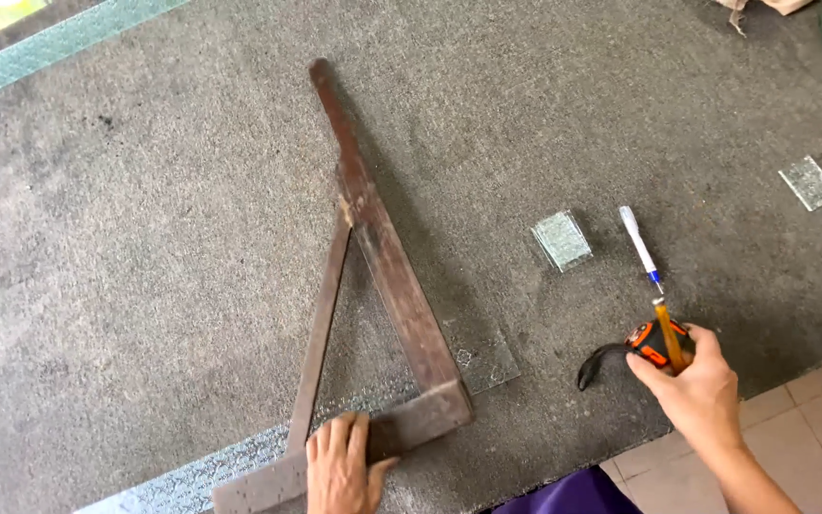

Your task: Measuring and marking a glass strip using a tape measure, pen, and wooden square on a workshop table.

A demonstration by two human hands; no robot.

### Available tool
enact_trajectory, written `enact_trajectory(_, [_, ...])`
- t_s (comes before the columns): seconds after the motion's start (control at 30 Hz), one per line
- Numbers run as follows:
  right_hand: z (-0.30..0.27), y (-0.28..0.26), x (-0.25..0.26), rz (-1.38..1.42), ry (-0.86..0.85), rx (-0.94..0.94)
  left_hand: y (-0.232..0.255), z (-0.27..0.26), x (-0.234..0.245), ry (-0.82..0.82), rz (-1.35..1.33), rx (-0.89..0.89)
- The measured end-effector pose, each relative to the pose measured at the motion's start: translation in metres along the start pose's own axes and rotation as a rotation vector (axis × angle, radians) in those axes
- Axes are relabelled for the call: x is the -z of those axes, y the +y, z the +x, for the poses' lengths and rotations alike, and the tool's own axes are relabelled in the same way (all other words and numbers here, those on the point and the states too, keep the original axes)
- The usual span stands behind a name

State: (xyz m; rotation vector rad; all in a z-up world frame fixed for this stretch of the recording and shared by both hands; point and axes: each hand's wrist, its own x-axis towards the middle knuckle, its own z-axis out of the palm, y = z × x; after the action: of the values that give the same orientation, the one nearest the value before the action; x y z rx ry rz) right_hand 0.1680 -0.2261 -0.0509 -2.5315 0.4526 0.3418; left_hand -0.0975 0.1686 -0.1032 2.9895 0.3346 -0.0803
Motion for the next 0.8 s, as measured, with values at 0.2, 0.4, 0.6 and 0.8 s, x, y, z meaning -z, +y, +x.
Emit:
enact_trajectory(0.2, [-0.002, -0.007, 0.003, 0.180, 0.181, 0.068, 0.034, -0.011, -0.012, 0.278, -0.041, -0.072])
enact_trajectory(0.4, [-0.056, -0.008, -0.008, 0.254, 0.023, 0.099, 0.035, 0.003, 0.008, 0.240, -0.144, -0.284])
enact_trajectory(0.6, [-0.113, -0.003, -0.083, 0.347, -0.436, 0.074, 0.034, 0.016, 0.019, 0.163, -0.126, -0.233])
enact_trajectory(0.8, [-0.127, -0.017, -0.126, 0.539, -0.588, -0.092, 0.035, 0.014, 0.023, 0.118, -0.217, -0.224])
